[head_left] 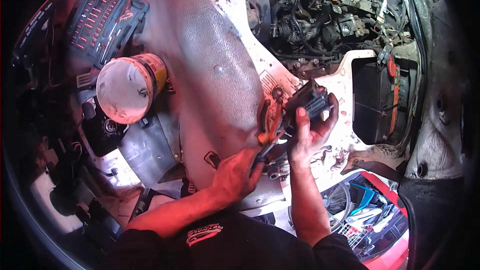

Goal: The person works on a component within the engine bay of a vehicle, using a small blue tool to disconnect or adjust wiring and then handling a larger mechanical part by hand and with a rag.

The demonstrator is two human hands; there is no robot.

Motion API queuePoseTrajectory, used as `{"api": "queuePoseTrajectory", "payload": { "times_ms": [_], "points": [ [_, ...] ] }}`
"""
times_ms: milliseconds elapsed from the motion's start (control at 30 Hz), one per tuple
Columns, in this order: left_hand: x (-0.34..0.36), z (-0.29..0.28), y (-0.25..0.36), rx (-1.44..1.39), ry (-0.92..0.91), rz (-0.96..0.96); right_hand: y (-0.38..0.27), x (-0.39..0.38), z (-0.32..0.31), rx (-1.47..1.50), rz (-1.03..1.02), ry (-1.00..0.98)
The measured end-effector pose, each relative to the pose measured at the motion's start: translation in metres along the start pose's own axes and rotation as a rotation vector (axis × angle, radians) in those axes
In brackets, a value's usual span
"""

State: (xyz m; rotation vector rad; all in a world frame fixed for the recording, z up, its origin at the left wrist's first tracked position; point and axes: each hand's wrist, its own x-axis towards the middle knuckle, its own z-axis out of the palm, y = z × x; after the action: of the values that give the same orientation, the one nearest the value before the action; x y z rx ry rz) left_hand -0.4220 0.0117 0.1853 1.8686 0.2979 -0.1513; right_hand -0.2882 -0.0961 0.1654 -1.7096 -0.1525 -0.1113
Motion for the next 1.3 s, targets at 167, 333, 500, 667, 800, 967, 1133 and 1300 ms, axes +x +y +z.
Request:
{"api": "queuePoseTrajectory", "payload": {
  "times_ms": [167,333,500,667,800,967,1133,1300],
  "points": [
    [-0.025,0.024,-0.015,0.308,-0.070,0.201,-0.019,-0.030,-0.033,0.009,0.042,-0.129],
    [-0.011,0.050,-0.011,0.445,-0.035,0.395,-0.050,-0.047,-0.055,-0.005,0.030,-0.192],
    [-0.018,0.067,-0.020,0.562,0.048,0.557,-0.046,-0.073,-0.090,-0.273,-0.180,-0.302],
    [-0.030,0.053,-0.022,0.411,0.105,0.488,-0.045,-0.093,-0.093,-0.280,-0.338,-0.370],
    [-0.031,0.023,-0.004,0.136,0.217,0.369,-0.044,-0.107,-0.093,-0.238,-0.347,-0.393],
    [-0.045,-0.011,0.038,-0.221,0.165,0.310,-0.050,-0.122,-0.093,-0.222,-0.279,-0.410],
    [-0.057,-0.006,0.049,-0.259,0.202,0.303,-0.065,-0.127,-0.089,-0.040,-0.192,-0.547],
    [-0.064,-0.015,0.068,0.115,0.323,0.517,-0.075,-0.124,-0.097,-0.161,-0.152,-0.580]
  ]
}}
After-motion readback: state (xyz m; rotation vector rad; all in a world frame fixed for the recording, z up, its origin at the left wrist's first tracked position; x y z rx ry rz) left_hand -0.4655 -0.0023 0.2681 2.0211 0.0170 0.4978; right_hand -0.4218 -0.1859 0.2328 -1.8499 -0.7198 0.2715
